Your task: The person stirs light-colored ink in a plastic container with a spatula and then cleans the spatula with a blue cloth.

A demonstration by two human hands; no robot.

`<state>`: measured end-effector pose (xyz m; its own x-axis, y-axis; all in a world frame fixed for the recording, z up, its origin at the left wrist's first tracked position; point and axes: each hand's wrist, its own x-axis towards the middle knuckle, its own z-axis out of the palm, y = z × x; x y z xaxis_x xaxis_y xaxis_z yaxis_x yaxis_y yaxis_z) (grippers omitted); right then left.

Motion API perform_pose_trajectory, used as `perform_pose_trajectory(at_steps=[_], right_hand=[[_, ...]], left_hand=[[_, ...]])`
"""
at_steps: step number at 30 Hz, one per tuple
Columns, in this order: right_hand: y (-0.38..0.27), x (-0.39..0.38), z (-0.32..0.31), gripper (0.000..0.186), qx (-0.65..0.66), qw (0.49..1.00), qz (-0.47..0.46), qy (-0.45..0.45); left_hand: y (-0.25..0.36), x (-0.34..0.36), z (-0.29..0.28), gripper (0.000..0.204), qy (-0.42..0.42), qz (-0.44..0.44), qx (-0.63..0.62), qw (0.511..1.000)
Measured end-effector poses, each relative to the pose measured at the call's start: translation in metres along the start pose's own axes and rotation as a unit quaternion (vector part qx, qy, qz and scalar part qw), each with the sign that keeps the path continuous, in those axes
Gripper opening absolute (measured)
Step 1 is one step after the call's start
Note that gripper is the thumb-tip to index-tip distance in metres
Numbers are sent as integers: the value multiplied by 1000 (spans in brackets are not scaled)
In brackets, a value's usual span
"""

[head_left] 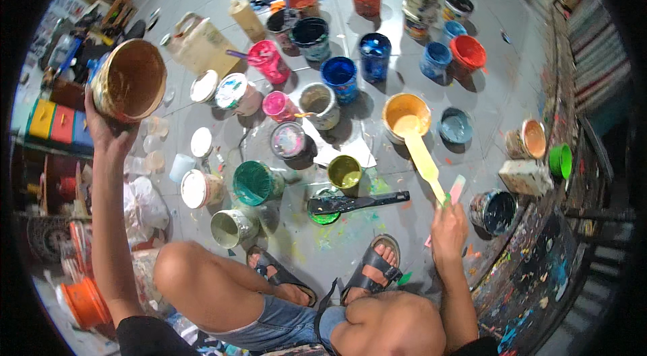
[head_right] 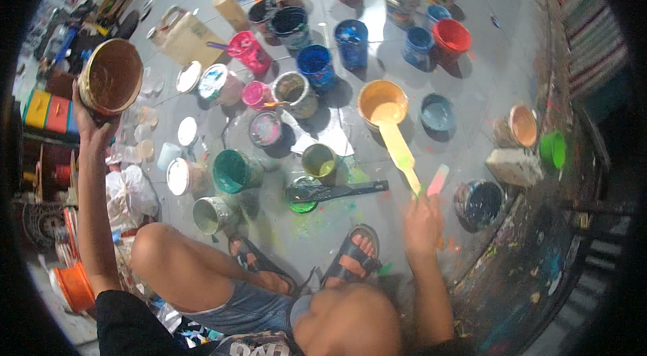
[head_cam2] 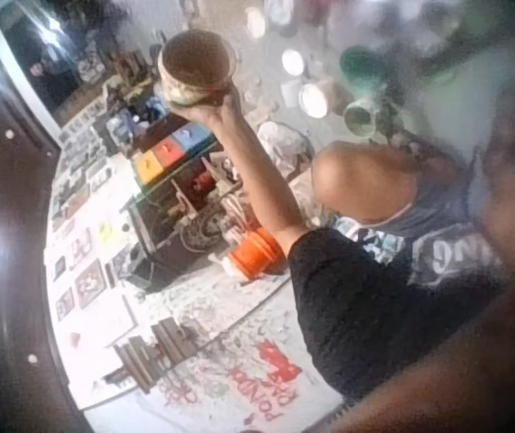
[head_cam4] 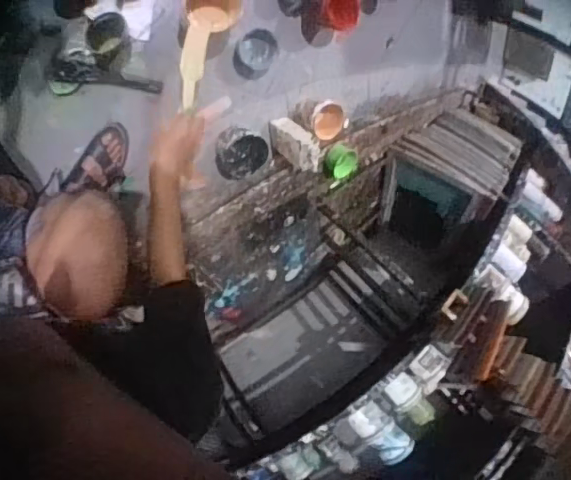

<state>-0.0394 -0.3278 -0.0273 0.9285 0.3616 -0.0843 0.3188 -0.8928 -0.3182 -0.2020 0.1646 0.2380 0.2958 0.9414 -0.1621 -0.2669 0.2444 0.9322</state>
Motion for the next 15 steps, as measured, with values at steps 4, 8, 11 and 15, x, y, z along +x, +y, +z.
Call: perform_pose_trajectory(at_steps=[4, 8, 11, 15], right_hand=[[-37, -1, -54, 22, 95, 989, 74, -87], [11, -3, -31, 32, -18, 999, 46, -6], [3, -3, -38, 38, 80, 994, 60, -43], [-1, 7, -38, 43, 80, 996, 34, 15]], left_hand=[[52, 12, -115, 75, 55, 31, -32, 997], [93, -7, -180, 84, 163, 94, -64, 980], [120, -27, -253, 86, 246, 140, -70, 957], [132, -42, -345, 83, 318, 162, -89, 930]])
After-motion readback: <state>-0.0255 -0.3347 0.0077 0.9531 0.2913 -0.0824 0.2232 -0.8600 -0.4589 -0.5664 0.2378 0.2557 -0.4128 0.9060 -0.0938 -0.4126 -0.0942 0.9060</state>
